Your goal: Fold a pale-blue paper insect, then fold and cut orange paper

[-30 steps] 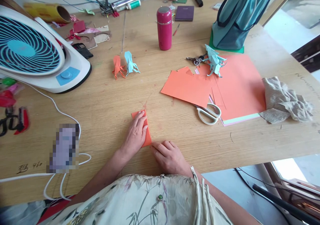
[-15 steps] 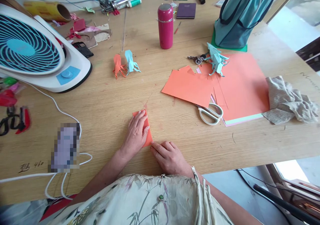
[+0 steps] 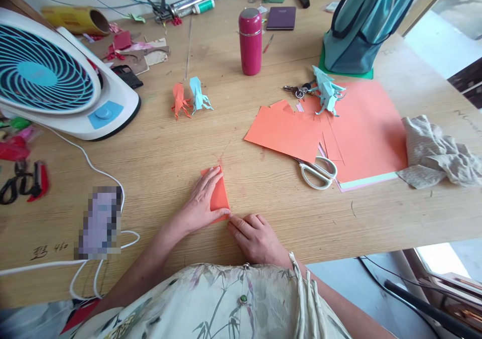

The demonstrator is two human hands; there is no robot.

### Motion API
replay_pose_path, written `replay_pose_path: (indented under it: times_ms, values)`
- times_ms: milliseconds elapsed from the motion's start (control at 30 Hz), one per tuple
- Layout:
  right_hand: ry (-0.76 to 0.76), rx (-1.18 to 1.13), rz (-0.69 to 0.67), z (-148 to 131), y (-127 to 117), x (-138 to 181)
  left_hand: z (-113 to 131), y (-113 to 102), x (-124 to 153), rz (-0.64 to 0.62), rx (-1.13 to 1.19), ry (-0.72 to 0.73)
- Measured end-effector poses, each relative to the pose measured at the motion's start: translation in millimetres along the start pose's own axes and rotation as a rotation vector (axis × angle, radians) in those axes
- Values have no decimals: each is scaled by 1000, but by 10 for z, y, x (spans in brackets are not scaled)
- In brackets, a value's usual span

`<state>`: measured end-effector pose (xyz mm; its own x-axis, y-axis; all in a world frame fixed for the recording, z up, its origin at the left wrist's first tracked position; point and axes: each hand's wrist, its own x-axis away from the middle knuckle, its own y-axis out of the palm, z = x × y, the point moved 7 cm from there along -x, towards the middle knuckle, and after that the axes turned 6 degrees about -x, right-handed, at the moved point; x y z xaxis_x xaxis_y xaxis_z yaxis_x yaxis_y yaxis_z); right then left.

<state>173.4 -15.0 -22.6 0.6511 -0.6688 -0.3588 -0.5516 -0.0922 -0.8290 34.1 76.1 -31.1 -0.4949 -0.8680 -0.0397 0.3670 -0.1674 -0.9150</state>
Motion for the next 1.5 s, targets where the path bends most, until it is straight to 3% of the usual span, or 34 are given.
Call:
replay_pose_path:
  times_ms: [433,1233,1500]
  values:
    - [-14,-13,32,-5,-26,0,-35,-167,-211,-3,-112,-48]
    - [-20,-26,47,-19,-47,-17,-188,-295,-744,-111,-168,73]
    - [-18,-9,22,-12,-17,-11,-93,-297,-591,52,-173,145]
